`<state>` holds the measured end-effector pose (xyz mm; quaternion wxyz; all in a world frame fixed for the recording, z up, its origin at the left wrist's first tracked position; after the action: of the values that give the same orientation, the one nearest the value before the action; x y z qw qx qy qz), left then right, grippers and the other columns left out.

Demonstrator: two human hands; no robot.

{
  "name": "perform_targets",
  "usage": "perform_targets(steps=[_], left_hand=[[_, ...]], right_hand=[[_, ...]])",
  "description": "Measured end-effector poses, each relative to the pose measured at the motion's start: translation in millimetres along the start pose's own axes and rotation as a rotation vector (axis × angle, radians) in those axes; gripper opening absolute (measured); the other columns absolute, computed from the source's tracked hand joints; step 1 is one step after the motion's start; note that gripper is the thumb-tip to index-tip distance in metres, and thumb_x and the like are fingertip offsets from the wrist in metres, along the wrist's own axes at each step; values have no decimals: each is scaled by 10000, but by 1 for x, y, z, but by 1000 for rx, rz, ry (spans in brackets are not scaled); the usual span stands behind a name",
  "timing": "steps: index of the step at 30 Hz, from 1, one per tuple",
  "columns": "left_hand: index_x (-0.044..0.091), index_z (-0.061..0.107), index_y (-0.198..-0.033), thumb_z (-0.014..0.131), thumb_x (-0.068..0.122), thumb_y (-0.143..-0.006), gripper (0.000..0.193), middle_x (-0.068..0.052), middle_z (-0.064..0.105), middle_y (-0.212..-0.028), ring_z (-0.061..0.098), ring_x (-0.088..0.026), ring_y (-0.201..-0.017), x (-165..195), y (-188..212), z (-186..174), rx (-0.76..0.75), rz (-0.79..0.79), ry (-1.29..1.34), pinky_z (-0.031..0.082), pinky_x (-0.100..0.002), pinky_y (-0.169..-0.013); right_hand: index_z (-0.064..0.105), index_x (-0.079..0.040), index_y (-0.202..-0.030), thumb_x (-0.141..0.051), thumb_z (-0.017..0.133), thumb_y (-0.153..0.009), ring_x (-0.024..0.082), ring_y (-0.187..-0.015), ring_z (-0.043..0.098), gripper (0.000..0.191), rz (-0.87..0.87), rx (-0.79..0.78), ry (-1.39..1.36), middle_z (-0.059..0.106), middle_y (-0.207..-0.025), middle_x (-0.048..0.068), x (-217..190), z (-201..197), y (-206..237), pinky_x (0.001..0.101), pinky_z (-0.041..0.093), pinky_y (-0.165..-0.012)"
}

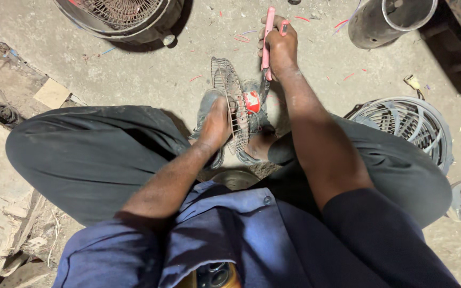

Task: The person sits on the floor and uses pliers to repeatedly bend and adjust the metal wires of a fan cage. The person holds the fan cage between their feet and manipulates the wires with pliers throughout the clip.

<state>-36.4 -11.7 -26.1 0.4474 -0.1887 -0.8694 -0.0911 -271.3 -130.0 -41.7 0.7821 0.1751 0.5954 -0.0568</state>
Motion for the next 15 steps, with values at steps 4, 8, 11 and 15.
perform_targets(steps=[4, 8, 11, 15], left_hand=[[-6, 468, -1094, 698, 59, -884, 318, -278, 580, -1036, 581, -499, -1042, 4, 5, 0, -15, 38, -42, 469, -546, -894], [-18, 468, -1165, 641, 70, -911, 320, -257, 643, -1047, 634, -462, -1017, -5, -18, -2, -24, -103, 58, 499, -521, -884], [-8, 510, -1229, 462, 155, -1092, 219, -189, 706, -1027, 696, -371, -946, -21, -45, 7, -135, -275, 272, 563, -465, -868], [-45, 437, -1272, 567, 1, -971, 331, -181, 692, -1014, 673, -304, -943, -13, -64, -2, -84, -40, 83, 544, -441, -841]], right_hand=[[601, 28, -1233, -35, 486, -839, 178, -655, 622, 415, -2, -11, -16, 647, -878, 109, 1, 1, -1, 331, 563, -558], [607, 32, -1234, -45, 483, -858, 175, -668, 629, 404, -27, -17, 6, 652, -872, 110, 1, 3, -1, 327, 562, -565], [611, 52, -1218, -39, 499, -870, 174, -693, 631, 377, -13, -13, -1, 646, -886, 108, 2, 4, -1, 333, 566, -572], [599, 25, -1241, -40, 504, -845, 173, -658, 622, 412, -12, -21, -1, 644, -871, 99, -1, 5, 0, 328, 562, -556]])
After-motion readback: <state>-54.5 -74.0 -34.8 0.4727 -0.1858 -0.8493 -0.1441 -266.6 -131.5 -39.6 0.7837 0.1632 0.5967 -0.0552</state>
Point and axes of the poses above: each hand's wrist, its own y-axis away from the middle knuckle, its own z-axis out of the palm, x = y × z, the point moved 8 cm from there along -y, towards the middle knuckle
